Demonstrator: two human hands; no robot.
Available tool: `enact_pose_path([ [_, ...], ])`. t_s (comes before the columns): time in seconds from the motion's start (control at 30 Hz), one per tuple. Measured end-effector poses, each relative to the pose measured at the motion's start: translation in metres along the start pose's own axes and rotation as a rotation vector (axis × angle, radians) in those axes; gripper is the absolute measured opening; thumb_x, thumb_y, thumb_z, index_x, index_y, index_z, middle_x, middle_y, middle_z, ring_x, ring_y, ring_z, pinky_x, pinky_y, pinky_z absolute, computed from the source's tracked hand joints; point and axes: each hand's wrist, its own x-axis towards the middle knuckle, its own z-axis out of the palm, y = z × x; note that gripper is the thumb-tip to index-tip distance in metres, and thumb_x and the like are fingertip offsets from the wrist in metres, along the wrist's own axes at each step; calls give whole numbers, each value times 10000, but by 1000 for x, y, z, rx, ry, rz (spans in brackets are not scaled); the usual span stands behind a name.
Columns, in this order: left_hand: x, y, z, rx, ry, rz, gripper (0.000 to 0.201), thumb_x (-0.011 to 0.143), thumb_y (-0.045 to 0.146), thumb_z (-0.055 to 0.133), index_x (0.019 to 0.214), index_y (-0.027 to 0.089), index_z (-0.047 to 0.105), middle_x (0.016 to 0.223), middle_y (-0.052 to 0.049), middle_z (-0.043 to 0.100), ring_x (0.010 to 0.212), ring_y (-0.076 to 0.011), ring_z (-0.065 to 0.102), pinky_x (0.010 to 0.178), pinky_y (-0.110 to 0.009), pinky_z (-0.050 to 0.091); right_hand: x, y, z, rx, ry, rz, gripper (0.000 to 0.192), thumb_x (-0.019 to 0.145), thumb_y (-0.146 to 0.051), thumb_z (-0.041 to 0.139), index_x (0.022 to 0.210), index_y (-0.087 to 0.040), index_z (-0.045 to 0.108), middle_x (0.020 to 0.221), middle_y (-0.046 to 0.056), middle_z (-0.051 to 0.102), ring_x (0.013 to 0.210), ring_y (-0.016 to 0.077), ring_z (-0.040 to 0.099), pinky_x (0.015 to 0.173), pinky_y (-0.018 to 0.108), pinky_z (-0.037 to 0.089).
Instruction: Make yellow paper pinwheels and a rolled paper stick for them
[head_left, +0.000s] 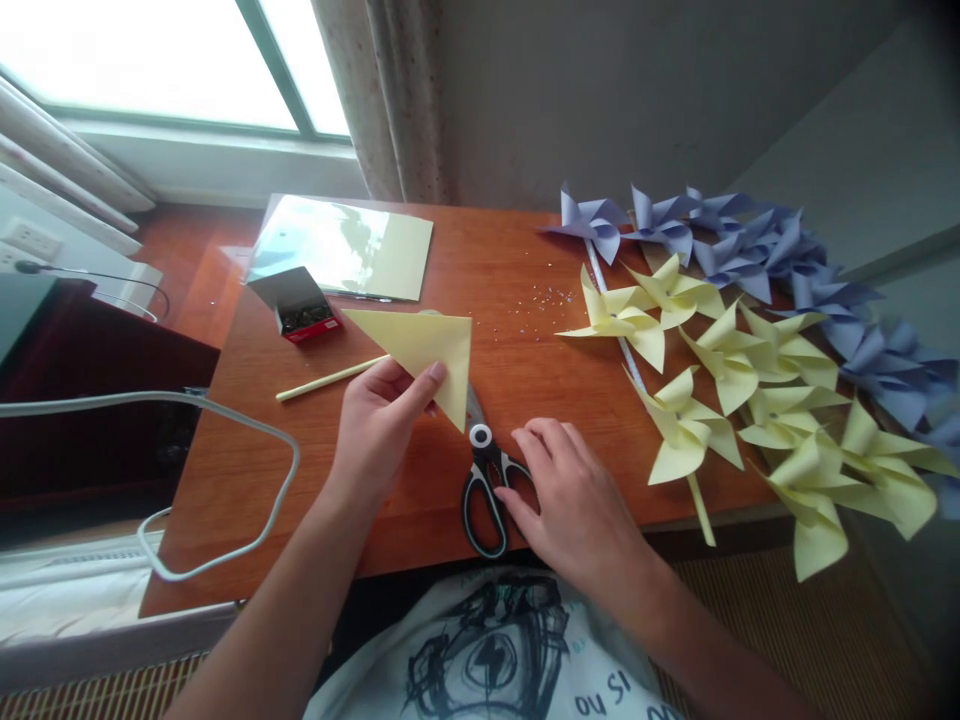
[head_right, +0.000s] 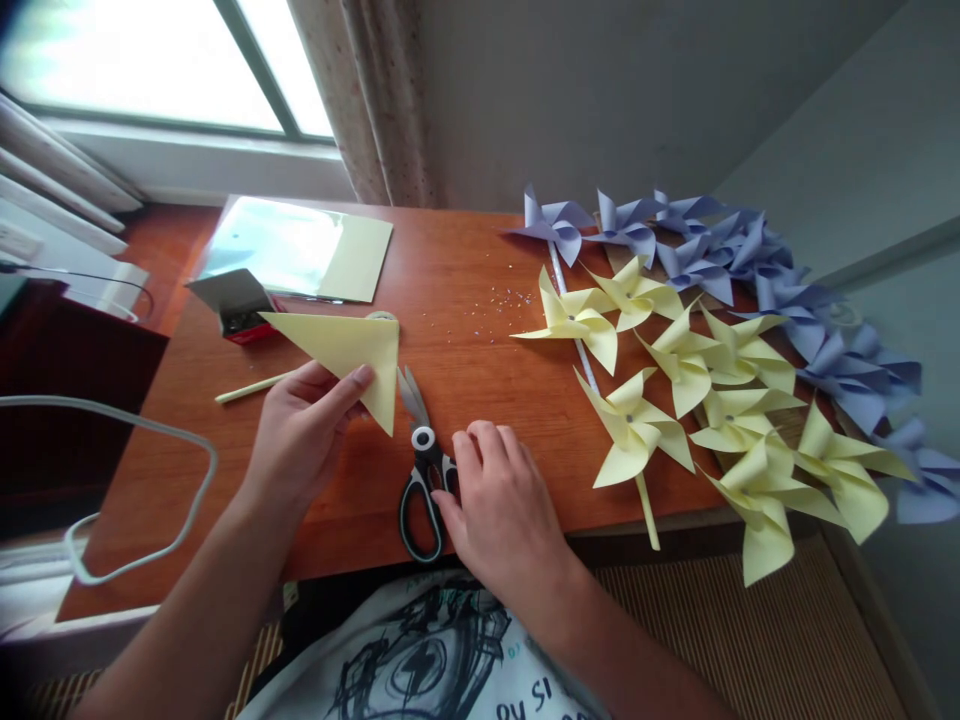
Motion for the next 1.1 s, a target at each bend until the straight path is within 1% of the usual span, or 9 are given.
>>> enact_pose_path([
  [0.1, -1, 0, 2, 27, 9, 26, 258, 747, 343, 829, 928, 168, 774, 821, -40, 740, 652, -138, 614, 575, -226, 455, -7, -12, 1, 4, 70, 6, 298, 887, -261, 677, 1153, -168, 581, 1101, 136, 631, 1004, 314, 586, 846, 451, 523],
  [0.2, -1, 0, 3, 40, 28, 40, 247, 740, 344, 833, 903, 168, 772, 827, -36, 744, 639, -132, 608, 568, -224, 452, -14, -26, 8, 9, 5, -1, 454, 841, -436, 747, 1170, -175, 575, 975, 103, 646, 891, 305, 596, 758, 452, 529],
  [0.27, -1, -1, 3, 46, 29, 44, 253, 744, 344, 830, 915, 167, 773, 836, -36, 743, 648, -133, 611, 573, -224, 454, -16, -32, 13, -11, -33, 9, 513, 792, -448, 797, 1168, -177, 576, 974, 96, 646, 867, 303, 593, 731, 453, 527],
  [0.43, 2, -4, 1, 61, 32, 47, 263, 751, 352, 827, 928, 165, 774, 829, -34, 733, 644, -132, 611, 575, -226, 457, -14, -25, 8, -69, -87, 119, 254, 864, -217, 698, 1093, -187, 593, 997, 87, 644, 907, 289, 602, 791, 442, 519],
  [0.73, 4, -2, 1, 36, 54, 101, 208, 775, 318, 815, 926, 178, 781, 791, -21, 707, 640, -110, 591, 575, -208, 467, -1, 0, -8, -79, -163, 235, 98, 903, -278, 614, 906, -189, 655, 898, 85, 666, 887, 301, 654, 757, 427, 518],
  [0.83, 3, 9, 6, 11, 49, 132, 179, 779, 292, 813, 913, 179, 780, 798, -24, 708, 650, -107, 593, 575, -201, 474, 3, 17, -9, 213, -114, 290, 128, 897, -294, 611, 892, -190, 685, 851, 71, 682, 806, 266, 674, 746, 408, 523],
  [0.93, 5, 23, 16, -2, 15, 182, 157, 785, 283, 809, 898, 178, 778, 770, -18, 698, 640, -106, 585, 563, -200, 473, 9, 37, -7, 892, -37, 369, 253, 849, -312, 693, 1076, -202, 679, 987, 69, 715, 894, 229, 702, 827, 369, 548],
  [1.0, 8, 30, 25, 3, -16, 207, 156, 784, 288, 808, 892, 180, 776, 754, -15, 694, 631, -110, 584, 561, -209, 479, 12, 45, -5, 1299, -13, 411, 307, 821, -360, 757, 1075, -207, 674, 988, 51, 705, 887, 192, 695, 831, 326, 548],
  [1.1, 15, 33, 36, -3, -55, 228, 150, 780, 290, 810, 880, 184, 773, 774, -17, 709, 639, -114, 594, 556, -212, 479, 18, 49, -2, 1629, 18, 375, 304, 822, -424, 782, 998, -194, 692, 928, 24, 653, 785, 125, 634, 733, 245, 513],
])
